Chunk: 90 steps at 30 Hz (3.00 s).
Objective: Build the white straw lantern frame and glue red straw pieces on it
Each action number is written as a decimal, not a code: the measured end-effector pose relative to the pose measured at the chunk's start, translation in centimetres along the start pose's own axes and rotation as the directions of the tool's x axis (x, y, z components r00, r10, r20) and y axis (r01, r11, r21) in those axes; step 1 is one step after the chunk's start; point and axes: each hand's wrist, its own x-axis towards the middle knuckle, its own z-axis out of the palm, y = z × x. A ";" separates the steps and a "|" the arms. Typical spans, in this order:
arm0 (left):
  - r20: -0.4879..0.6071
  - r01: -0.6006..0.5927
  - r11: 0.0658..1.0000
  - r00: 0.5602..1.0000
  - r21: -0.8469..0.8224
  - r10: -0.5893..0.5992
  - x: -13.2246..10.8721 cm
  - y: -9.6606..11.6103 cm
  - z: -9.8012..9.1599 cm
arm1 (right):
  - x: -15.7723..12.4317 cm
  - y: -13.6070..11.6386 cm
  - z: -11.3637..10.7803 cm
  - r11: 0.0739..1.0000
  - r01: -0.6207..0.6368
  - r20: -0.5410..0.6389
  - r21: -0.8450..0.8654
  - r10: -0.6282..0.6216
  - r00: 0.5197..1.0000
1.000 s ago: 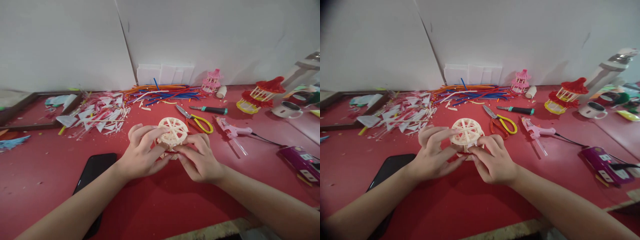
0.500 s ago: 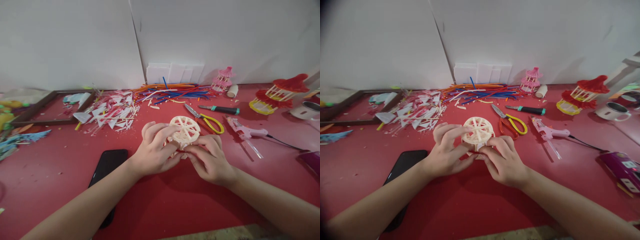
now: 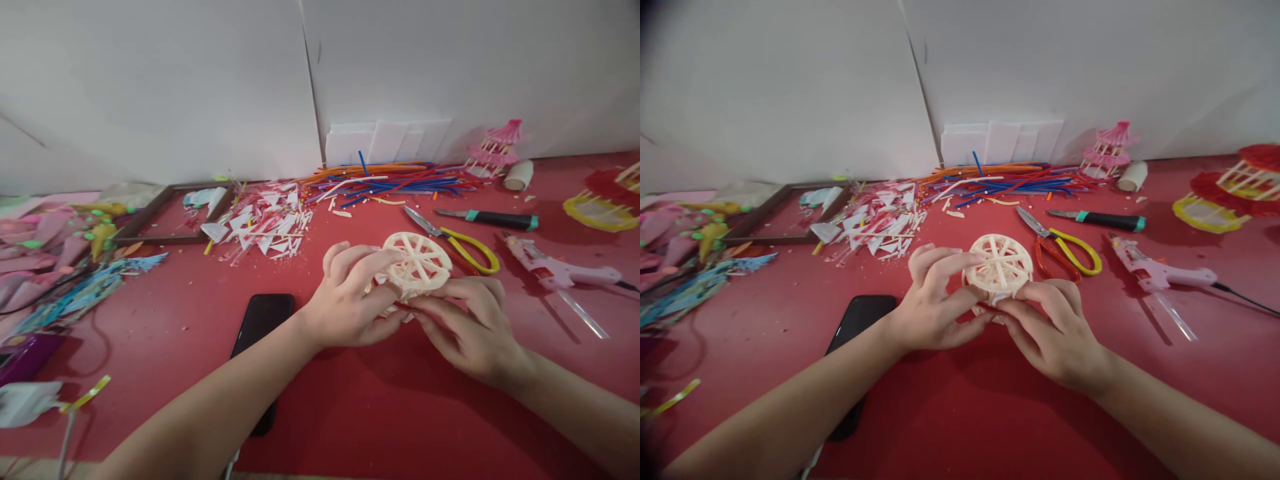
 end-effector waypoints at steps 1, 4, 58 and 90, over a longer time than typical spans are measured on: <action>-0.004 0.003 1.000 1.000 0.002 -0.003 0.0 0.0 0.0 | -0.1 0.1 0.0 1.000 0.006 -0.005 -0.003 -0.006 1.000; 0.004 0.010 1.000 1.000 0.007 -0.010 0.0 0.1 -0.1 | -0.1 0.1 0.0 1.000 0.006 -0.006 0.002 -0.006 1.000; -0.083 -0.046 0.997 0.996 -0.054 0.042 0.0 -1.5 -1.0 | 2.2 -1.4 0.5 0.993 -0.076 -0.036 0.096 0.079 0.996; 0.012 0.000 0.998 1.000 0.065 -0.001 -0.2 -2.0 -0.9 | 2.5 -1.0 0.1 0.989 -0.067 -0.018 0.135 0.070 0.997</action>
